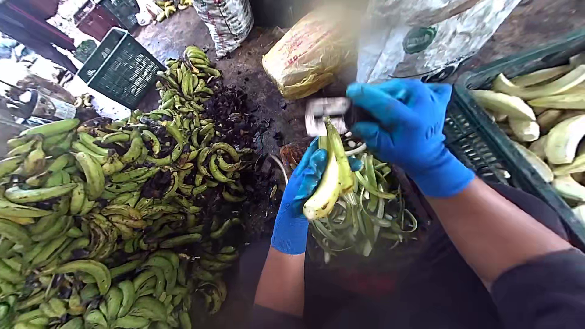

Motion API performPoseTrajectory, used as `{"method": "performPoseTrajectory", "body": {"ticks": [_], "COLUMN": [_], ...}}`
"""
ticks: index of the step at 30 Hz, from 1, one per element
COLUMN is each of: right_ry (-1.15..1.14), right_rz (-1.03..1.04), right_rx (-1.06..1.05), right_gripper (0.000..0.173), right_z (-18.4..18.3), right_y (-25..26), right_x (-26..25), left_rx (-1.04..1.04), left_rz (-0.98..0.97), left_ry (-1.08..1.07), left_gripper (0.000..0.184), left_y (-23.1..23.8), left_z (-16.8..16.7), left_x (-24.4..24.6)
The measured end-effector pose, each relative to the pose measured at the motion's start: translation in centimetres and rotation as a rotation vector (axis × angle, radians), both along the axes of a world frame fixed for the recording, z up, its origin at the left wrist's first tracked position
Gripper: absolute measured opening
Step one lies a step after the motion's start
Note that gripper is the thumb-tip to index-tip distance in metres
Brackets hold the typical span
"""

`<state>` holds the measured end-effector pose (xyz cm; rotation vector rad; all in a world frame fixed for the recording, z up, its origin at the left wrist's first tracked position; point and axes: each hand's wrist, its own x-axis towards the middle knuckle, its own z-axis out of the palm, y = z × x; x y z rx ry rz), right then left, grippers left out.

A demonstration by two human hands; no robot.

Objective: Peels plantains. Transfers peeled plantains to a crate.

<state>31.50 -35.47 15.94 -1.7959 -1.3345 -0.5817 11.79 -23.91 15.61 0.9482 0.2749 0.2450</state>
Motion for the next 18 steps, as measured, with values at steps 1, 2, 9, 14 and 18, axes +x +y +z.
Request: {"method": "performPoseTrajectory", "body": {"ticks": [1,2,9,14,18], "right_ry": [0.007,0.031,-0.081,0.030,0.169], "right_rz": [-0.073,-0.108,0.204,0.162,-0.003], "right_rx": [0.004,-0.006,-0.015,-0.073,-0.104], "right_gripper": [0.053,0.055,0.047,0.052,0.055], "right_z": [0.1,0.2,-0.7,0.5,-0.6], "right_y": [0.2,0.2,-2.1,0.8,0.4], "right_x": [0.4,0.2,-5.4,1.1,0.4], "left_rx": [0.010,0.022,0.059,0.260,0.264], "left_rz": [-0.018,0.010,0.721,-0.056,0.007], "left_ry": [0.007,-0.040,-0.533,0.031,-0.039], "left_gripper": [0.049,0.049,0.039,0.052,0.052], "left_y": [0.2,0.4,0.1,1.1,1.7], "left_z": [-0.3,-0.5,1.3,1.6,0.8], "left_x": [0.1,0.2,1.7,-1.6,-1.4]}}
